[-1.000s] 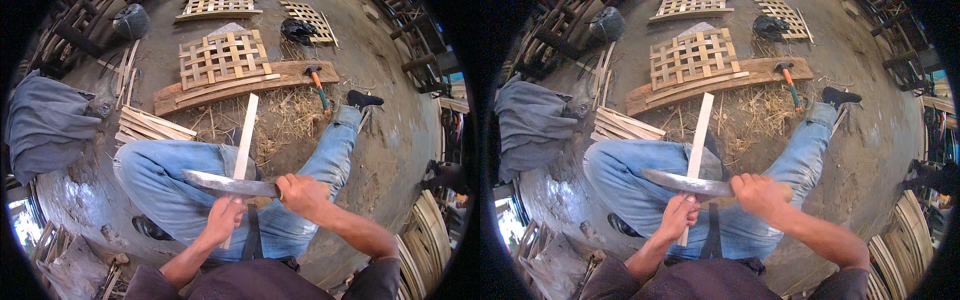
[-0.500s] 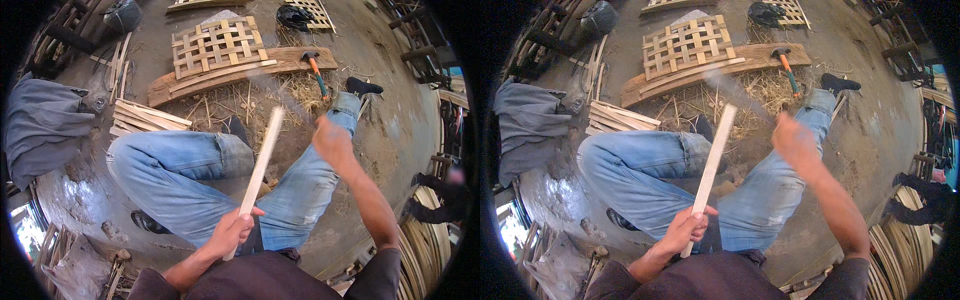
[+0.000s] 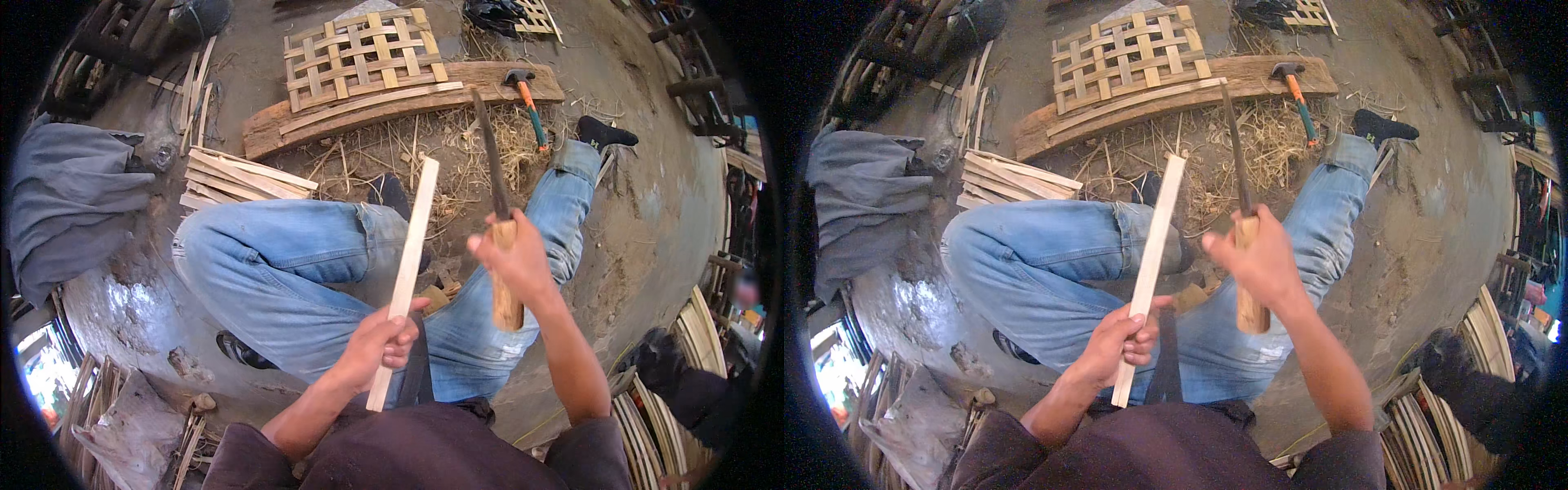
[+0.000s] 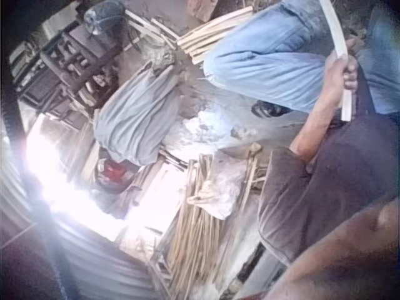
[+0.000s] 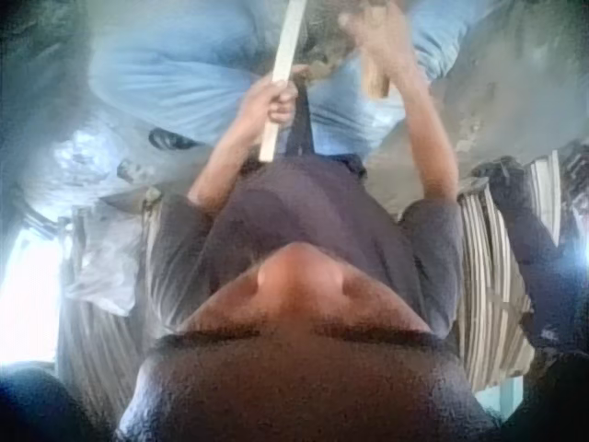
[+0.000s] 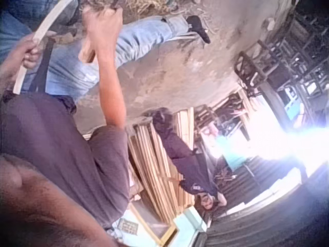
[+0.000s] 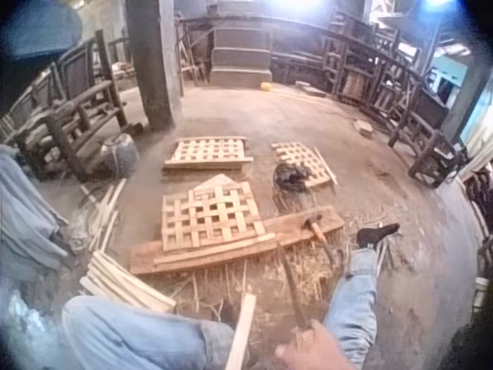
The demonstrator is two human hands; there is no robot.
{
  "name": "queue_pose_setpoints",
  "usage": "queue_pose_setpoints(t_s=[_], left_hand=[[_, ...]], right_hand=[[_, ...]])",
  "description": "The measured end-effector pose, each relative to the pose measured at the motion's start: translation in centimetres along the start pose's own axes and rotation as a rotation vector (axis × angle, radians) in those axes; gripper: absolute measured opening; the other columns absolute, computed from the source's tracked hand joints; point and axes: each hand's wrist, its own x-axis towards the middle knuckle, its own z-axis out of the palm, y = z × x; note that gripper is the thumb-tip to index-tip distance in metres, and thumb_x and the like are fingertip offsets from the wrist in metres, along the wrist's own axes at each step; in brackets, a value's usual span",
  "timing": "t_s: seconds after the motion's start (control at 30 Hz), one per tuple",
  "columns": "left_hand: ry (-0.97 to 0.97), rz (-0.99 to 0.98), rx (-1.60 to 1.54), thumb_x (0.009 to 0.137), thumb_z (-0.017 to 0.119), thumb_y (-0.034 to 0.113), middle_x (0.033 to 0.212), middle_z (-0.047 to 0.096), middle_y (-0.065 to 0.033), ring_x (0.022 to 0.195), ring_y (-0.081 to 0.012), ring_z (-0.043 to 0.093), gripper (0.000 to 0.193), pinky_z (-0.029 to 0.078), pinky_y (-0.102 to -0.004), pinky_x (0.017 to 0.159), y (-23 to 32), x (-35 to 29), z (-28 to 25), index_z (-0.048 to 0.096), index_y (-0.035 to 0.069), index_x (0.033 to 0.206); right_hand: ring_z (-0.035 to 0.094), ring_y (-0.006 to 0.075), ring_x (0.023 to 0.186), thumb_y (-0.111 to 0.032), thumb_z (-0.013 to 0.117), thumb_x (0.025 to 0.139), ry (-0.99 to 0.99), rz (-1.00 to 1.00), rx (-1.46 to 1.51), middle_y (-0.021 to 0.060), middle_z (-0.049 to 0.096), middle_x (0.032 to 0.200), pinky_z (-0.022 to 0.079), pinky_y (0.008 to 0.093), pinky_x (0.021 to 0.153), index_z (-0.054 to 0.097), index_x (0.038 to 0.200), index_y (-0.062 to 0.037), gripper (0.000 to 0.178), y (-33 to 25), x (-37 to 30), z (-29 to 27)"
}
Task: The person sits on the floor and uses a drawknife to shave thin strips from a wooden stick. They repeatedly pull the tool along the wood to remove shavings and occasionally inspect the stick.
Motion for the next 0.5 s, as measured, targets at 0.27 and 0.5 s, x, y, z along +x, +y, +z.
queue_pose_setpoints(t_s=[0.27, 0.5], left_hand=[[0.098, -0.016, 0.299, 0.101, 0.043, 0.021, 0.077, 0.041, 0.0037, 0.060, -0.0038, 0.035, 0.022, 0.032, -0.0197, 0.050, -1.2, -0.2, 0.4, 0.051, 0.001, 0.103], [0.089, 0.073, 0.461, 0.103, 0.041, 0.026, 0.073, 0.032, 0.0058, 0.061, -0.0048, 0.027, 0.024, 0.026, -0.0217, 0.051, 0.5, 0.4, 1.6, 0.050, 0.004, 0.098]], right_hand=[[0.063, 0.0207, 0.065, -0.017, 0.061, 0.074, -0.267, -0.773, -1.001, 0.0042, 0.054, 0.070, 0.050, 0.0356, 0.056, 0.053, 0.087, -0.0085, 0.017, 1.7, -6.5, 0.3], [0.058, 0.0189, 0.061, -0.015, 0.061, 0.068, -0.120, -0.880, -1.029, 0.0023, 0.052, 0.067, 0.046, 0.0327, 0.054, 0.054, 0.078, -0.0105, 0.013, 1.6, -3.5, -0.7]])
